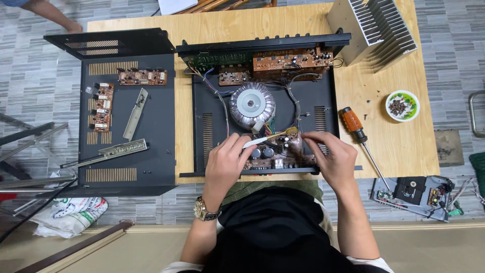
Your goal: Cleaning internal components and managing wires inside an open electronic amplifier.
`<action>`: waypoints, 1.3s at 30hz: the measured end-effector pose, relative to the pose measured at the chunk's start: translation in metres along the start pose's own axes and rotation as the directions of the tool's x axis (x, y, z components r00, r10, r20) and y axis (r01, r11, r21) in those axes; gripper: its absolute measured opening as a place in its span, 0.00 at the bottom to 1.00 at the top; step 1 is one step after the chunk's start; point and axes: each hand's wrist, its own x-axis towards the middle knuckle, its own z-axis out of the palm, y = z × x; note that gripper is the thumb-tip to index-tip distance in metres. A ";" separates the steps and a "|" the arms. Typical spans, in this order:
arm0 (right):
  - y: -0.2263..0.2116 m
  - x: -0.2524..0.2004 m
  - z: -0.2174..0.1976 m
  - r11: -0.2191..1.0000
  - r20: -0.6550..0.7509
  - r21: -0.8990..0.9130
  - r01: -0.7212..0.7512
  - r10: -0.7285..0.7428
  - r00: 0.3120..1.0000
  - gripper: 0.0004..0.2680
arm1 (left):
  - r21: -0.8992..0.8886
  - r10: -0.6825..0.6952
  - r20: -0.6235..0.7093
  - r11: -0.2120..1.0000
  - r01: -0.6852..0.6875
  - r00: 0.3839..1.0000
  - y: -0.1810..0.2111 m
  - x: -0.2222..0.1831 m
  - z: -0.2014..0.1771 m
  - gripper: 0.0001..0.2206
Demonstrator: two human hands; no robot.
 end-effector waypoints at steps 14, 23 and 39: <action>0.000 -0.001 -0.007 0.998 -0.058 0.029 -0.064 0.066 0.996 0.05 | 0.005 -0.017 0.017 1.000 0.017 1.000 0.002 0.000 -0.002 0.07; 0.028 0.006 -0.057 0.994 -0.154 -0.077 -0.080 0.067 0.986 0.04 | 0.036 0.026 0.011 0.999 -0.026 1.000 0.004 -0.001 -0.005 0.07; 0.165 0.019 -0.095 0.960 -0.178 -0.243 -0.141 0.098 0.979 0.03 | 0.070 0.021 0.022 0.997 -0.023 1.000 0.006 -0.001 -0.006 0.06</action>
